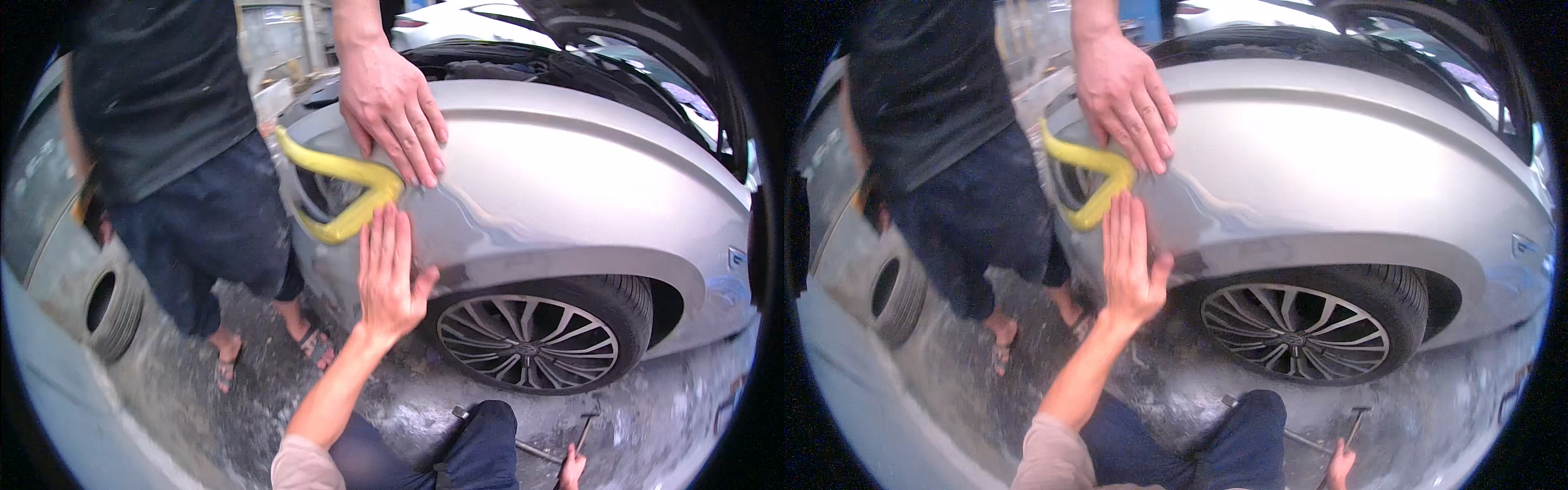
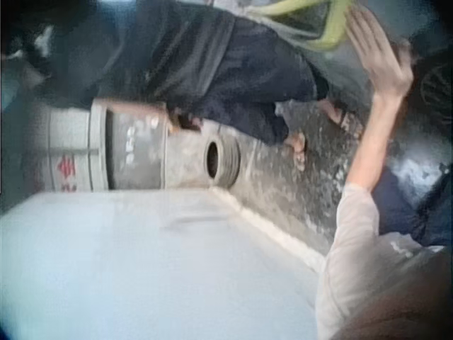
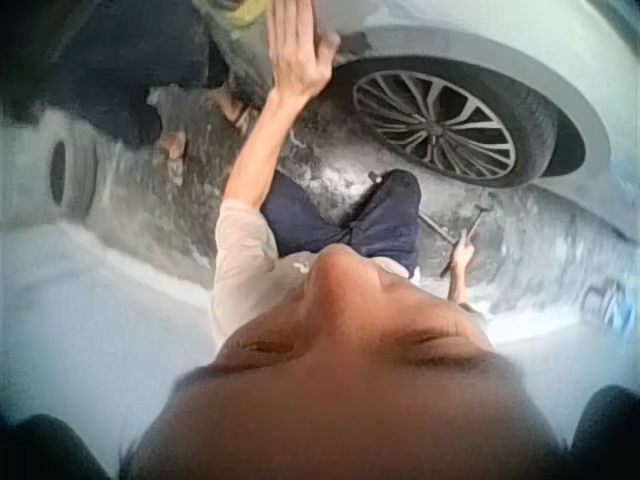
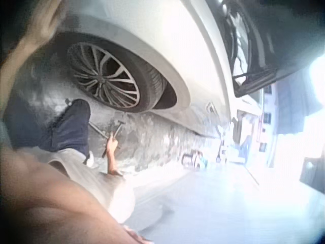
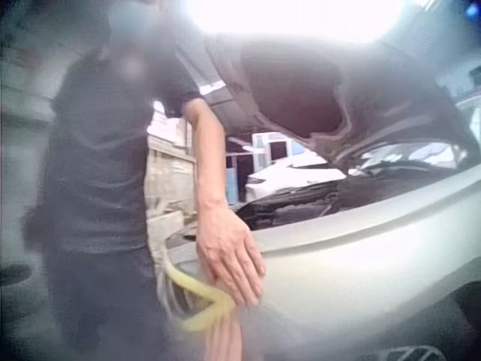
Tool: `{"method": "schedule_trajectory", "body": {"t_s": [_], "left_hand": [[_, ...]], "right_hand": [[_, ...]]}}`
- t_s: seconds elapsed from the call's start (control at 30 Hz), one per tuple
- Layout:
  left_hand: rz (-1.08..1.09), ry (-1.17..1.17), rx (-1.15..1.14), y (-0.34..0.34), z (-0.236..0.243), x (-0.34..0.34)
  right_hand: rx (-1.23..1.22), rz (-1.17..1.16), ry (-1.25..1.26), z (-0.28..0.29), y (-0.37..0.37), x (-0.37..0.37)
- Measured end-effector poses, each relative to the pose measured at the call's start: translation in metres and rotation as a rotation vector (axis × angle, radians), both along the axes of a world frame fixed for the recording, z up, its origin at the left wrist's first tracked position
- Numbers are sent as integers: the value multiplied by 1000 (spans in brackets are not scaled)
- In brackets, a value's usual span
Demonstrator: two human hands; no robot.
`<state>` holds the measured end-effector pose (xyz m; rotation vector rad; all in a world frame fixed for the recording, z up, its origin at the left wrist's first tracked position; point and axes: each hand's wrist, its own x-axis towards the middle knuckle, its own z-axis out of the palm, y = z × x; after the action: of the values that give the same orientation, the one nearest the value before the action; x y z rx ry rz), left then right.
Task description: The person uses a hammer and a metal rod to tap and reshape a dented area on the front bumper of a silver car. They repeatedly tap the metal rod against the bumper while another person occasionally touches the area to check the shape.
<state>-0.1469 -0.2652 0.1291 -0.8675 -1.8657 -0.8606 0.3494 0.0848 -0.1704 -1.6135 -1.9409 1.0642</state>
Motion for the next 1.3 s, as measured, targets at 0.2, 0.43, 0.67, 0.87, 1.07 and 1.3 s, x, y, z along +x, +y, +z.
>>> {"method": "schedule_trajectory", "body": {"t_s": [0.2, 0.43, 0.67, 0.87, 1.07, 1.3], "left_hand": [[-82, 144, -150, -17, -4, -31], [-215, 124, -207, -43, -6, -47], [-277, 299, -414, -60, -5, -62], [-407, 362, -613, -7, 62, -42], [-376, 498, -576, 6, 81, -34], [-222, 538, -508, -2, 52, -32]], "right_hand": [[-74, -10, 484, 120, -141, -141], [231, 358, 646, 231, -276, -239], [463, 438, 515, 261, -323, -299], [486, 330, 530, 245, -330, -297], [552, 308, 769, 198, -321, -328], [733, 428, 890, 162, -262, -328]]}}
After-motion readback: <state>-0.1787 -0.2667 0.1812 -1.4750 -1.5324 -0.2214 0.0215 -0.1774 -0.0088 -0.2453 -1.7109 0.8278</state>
